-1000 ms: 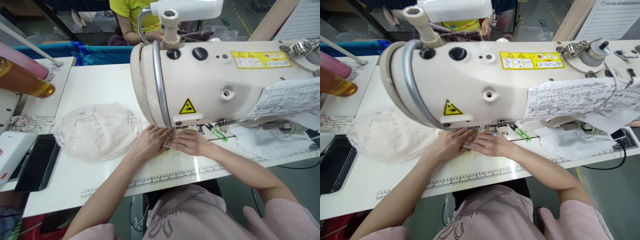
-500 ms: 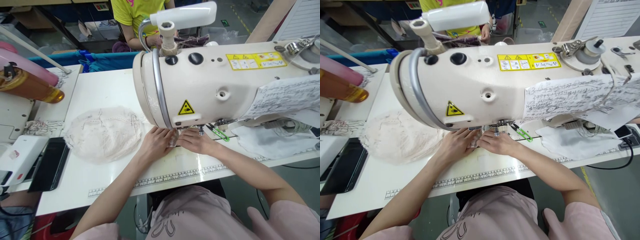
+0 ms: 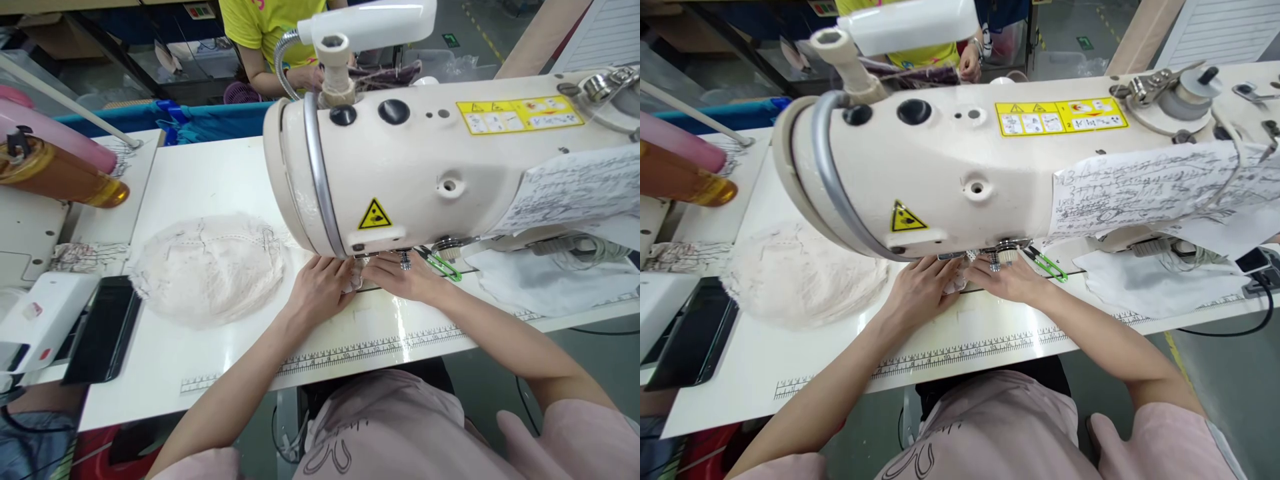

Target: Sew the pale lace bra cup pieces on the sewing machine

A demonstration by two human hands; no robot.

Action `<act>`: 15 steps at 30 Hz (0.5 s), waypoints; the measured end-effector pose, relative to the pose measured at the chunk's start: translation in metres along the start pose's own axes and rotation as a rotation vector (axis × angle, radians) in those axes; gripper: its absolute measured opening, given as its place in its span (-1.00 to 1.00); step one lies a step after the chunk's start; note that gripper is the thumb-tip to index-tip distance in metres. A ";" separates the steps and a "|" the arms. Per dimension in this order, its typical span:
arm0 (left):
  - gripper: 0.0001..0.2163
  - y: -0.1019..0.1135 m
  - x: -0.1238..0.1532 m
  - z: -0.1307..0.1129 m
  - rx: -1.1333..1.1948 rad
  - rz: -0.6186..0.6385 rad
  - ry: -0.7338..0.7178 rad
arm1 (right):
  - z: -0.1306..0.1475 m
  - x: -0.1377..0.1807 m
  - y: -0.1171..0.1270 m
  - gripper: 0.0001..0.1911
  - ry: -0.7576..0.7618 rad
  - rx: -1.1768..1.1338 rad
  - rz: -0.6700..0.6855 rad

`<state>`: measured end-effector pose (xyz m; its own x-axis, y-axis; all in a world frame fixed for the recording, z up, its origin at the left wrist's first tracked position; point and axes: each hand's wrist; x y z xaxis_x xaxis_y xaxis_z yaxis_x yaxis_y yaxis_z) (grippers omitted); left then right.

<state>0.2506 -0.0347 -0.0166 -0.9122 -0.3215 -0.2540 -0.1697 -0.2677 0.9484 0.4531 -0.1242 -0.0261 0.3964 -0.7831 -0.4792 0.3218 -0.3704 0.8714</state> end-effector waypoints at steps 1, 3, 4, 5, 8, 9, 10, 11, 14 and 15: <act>-0.63 0.000 0.000 0.000 -0.010 0.002 0.001 | 0.000 -0.001 0.002 -0.73 0.020 0.039 -0.007; -0.64 0.000 0.000 -0.001 -0.021 0.001 0.005 | -0.001 -0.002 0.007 -0.74 0.063 0.123 -0.034; -0.64 0.000 -0.001 -0.002 -0.020 -0.001 0.007 | -0.001 -0.002 0.008 -0.75 0.070 0.143 -0.043; -0.65 0.000 -0.001 -0.002 -0.019 -0.006 0.011 | -0.002 -0.002 0.009 -0.76 0.061 0.146 -0.048; -0.65 0.000 -0.001 -0.003 -0.021 -0.010 0.020 | -0.004 0.002 0.005 -0.75 -0.013 0.070 -0.036; -0.64 0.000 -0.002 -0.003 -0.022 -0.004 0.023 | -0.005 0.004 0.003 -0.73 -0.040 0.024 -0.029; -0.64 0.001 -0.002 -0.003 -0.023 0.005 0.026 | -0.006 0.006 0.000 -0.71 -0.061 -0.021 -0.025; -0.64 0.001 -0.002 -0.003 -0.024 0.014 0.028 | -0.008 0.008 -0.003 -0.71 -0.075 -0.061 -0.024; -0.63 0.001 -0.002 -0.004 -0.036 0.018 0.031 | -0.010 0.012 -0.009 -0.71 -0.117 -0.182 -0.049; -0.62 0.001 -0.002 -0.004 -0.044 0.010 0.028 | -0.010 0.012 -0.009 -0.71 -0.136 -0.224 -0.063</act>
<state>0.2534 -0.0378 -0.0158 -0.9027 -0.3499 -0.2505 -0.1434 -0.3042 0.9418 0.4638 -0.1252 -0.0409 0.2557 -0.8274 -0.5000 0.5308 -0.3121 0.7879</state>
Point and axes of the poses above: each hand's wrist, its own x-axis away from the middle knuckle, its own y-axis out of the back of the hand, z = x × y, and after that the axes turned 13 degrees about -x, right-handed
